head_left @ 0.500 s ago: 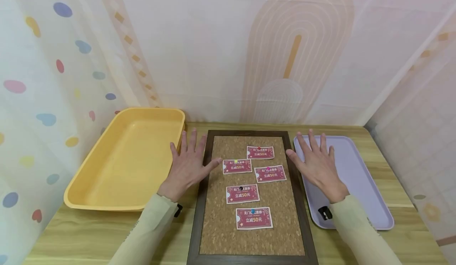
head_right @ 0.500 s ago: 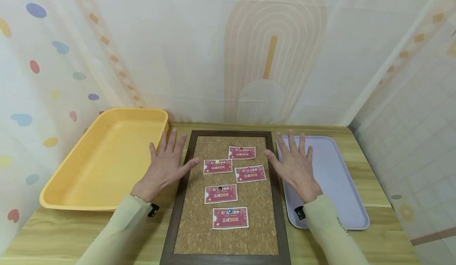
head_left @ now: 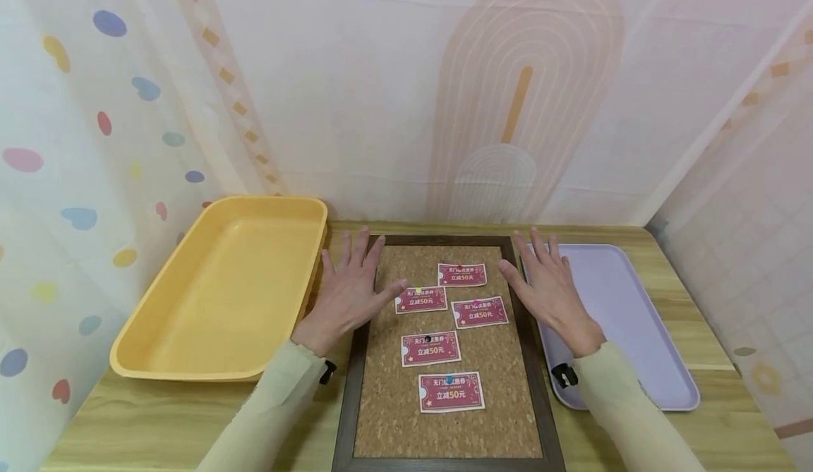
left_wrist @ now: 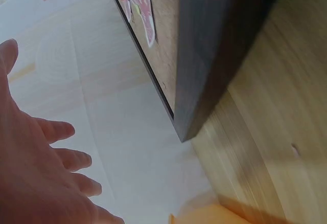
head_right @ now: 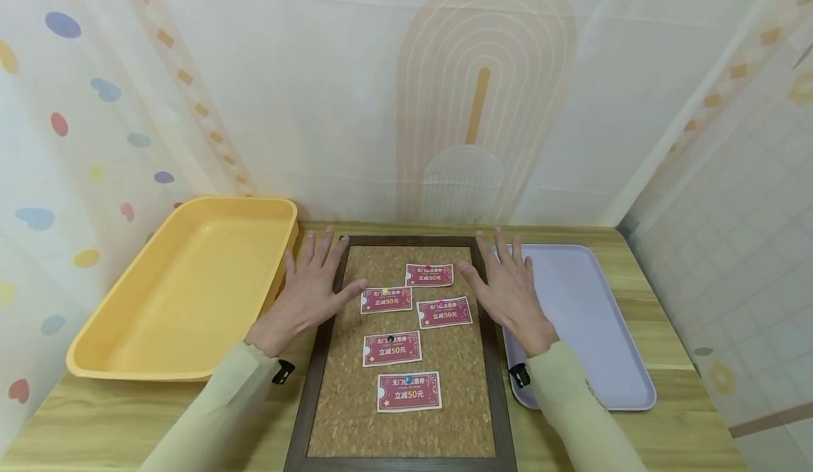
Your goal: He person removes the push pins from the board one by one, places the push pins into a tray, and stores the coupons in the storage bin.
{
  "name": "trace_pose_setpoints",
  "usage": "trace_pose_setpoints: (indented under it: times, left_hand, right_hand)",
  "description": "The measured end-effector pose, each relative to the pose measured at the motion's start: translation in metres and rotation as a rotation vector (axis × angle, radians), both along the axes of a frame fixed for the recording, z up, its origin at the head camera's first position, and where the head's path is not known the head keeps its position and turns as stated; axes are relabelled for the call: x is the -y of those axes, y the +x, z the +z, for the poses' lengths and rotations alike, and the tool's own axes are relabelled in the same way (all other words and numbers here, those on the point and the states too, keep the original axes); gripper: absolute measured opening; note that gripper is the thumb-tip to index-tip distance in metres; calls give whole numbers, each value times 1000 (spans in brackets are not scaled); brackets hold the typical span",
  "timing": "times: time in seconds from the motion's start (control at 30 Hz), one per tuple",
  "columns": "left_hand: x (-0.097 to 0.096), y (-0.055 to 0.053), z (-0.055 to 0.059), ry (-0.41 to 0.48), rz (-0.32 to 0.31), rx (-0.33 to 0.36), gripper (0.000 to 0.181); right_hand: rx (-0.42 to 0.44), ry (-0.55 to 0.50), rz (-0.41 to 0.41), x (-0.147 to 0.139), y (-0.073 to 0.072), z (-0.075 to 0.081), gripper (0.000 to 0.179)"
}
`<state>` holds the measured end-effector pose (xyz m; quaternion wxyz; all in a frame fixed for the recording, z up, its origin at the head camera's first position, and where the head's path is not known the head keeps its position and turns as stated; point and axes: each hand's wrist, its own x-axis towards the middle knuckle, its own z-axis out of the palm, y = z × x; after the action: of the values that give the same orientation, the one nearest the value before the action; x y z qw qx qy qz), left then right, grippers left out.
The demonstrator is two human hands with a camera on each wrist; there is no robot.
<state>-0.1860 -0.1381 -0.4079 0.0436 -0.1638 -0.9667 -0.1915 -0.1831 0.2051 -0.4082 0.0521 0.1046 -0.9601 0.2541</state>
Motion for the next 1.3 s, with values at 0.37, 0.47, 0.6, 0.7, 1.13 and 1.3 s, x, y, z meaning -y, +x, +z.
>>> trace_pose_setpoints:
  times: [0.37,0.47,0.6,0.7,1.13,1.3]
  left_hand:
    - [-16,-9,6,107,-83,57,90]
    - [-22,-13,6,145,-110,66,87]
    - [-28,-17,8,169,-138,62,84]
    - [-31,-20,8,207,-150,67,82]
    - [-46,-40,4,427,-117,168,66]
    - [-51,-47,0,532,-84,198,59]
  right_hand:
    - [27,-127,63,12,-9,4,76]
    - [16,-136,88,16,-13,3,75]
    - [8,-142,112,22,-18,1,74]
    - [11,-156,126,25,-21,0,73]
    - [14,-255,190,37,-38,-2,62]
    - [3,-268,196,40,-43,-5,55]
